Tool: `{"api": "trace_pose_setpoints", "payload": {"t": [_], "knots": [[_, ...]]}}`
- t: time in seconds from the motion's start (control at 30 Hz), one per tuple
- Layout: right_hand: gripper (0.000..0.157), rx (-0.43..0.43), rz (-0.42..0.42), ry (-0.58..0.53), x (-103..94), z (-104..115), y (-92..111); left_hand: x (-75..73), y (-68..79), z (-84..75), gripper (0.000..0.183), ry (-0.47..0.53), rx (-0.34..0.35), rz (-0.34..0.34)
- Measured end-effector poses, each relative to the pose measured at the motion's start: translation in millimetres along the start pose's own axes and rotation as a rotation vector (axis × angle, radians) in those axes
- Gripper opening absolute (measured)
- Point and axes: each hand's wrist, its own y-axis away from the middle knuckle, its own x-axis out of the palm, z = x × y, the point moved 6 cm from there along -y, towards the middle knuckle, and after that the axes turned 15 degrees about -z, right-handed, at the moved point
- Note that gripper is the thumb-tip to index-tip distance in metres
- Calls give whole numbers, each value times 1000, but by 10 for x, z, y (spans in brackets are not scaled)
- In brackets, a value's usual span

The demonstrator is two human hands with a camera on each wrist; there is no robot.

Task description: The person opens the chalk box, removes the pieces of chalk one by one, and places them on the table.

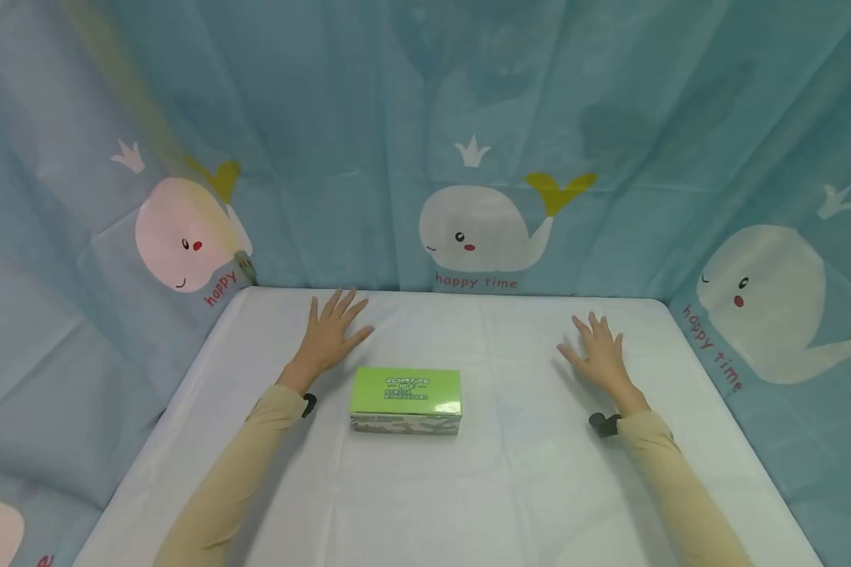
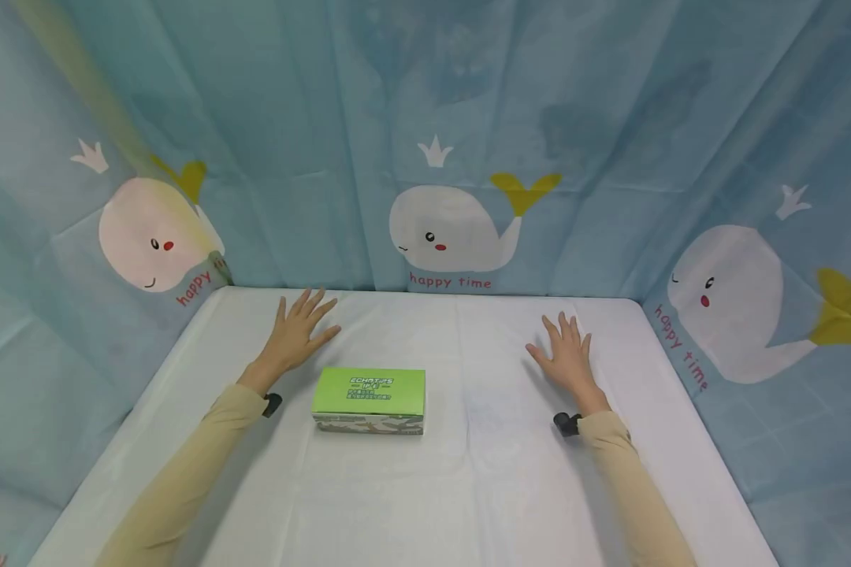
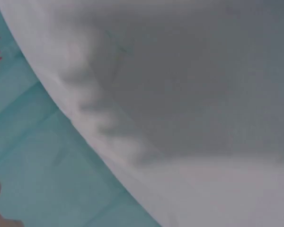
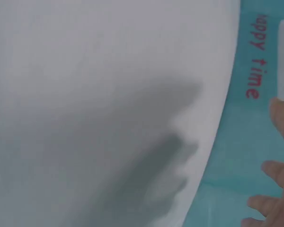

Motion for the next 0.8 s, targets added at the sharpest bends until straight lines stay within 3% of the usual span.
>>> {"api": "trace_pose_setpoints", "payload": {"t": [0.2, 0.47, 0.8], "knots": [[62, 6, 11, -115, 83, 164, 78, -95, 60, -175, 63, 76, 18, 46], [54, 14, 129, -314, 197, 486, 218, -166, 178, -466, 56, 172, 67, 104], [52, -117, 216, -466, 284, 989, 353, -220, 344, -840, 52, 238, 178, 210]]}}
